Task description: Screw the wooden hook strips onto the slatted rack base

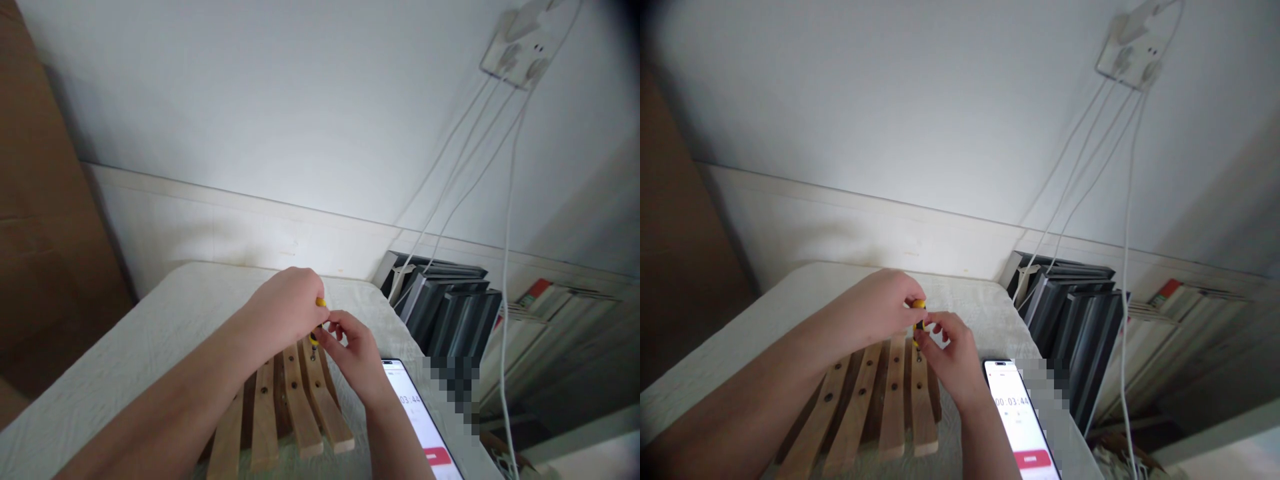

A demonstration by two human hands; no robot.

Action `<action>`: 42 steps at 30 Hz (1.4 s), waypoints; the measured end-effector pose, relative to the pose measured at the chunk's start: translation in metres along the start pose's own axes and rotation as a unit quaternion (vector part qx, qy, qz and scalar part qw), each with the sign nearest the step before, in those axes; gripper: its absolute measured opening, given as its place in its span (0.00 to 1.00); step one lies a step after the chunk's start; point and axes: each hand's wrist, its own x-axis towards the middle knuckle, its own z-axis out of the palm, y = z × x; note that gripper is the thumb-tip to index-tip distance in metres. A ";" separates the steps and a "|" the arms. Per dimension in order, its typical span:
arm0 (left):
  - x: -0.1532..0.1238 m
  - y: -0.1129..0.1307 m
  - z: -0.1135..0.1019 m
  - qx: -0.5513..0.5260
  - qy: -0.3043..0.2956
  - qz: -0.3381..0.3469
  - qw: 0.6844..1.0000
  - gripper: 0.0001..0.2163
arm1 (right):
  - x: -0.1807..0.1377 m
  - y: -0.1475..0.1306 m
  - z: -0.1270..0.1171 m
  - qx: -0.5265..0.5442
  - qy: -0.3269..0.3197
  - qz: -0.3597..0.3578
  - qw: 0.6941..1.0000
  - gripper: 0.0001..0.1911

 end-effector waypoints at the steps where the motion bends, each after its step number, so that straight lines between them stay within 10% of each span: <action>1: 0.000 -0.001 0.001 0.002 0.000 -0.003 1.000 0.12 | 0.000 0.000 0.000 -0.003 0.000 0.004 1.000 0.07; 42: -0.004 0.006 -0.004 0.010 -0.005 -0.004 1.000 0.13 | -0.001 0.003 -0.002 -0.024 0.011 -0.019 0.999 0.07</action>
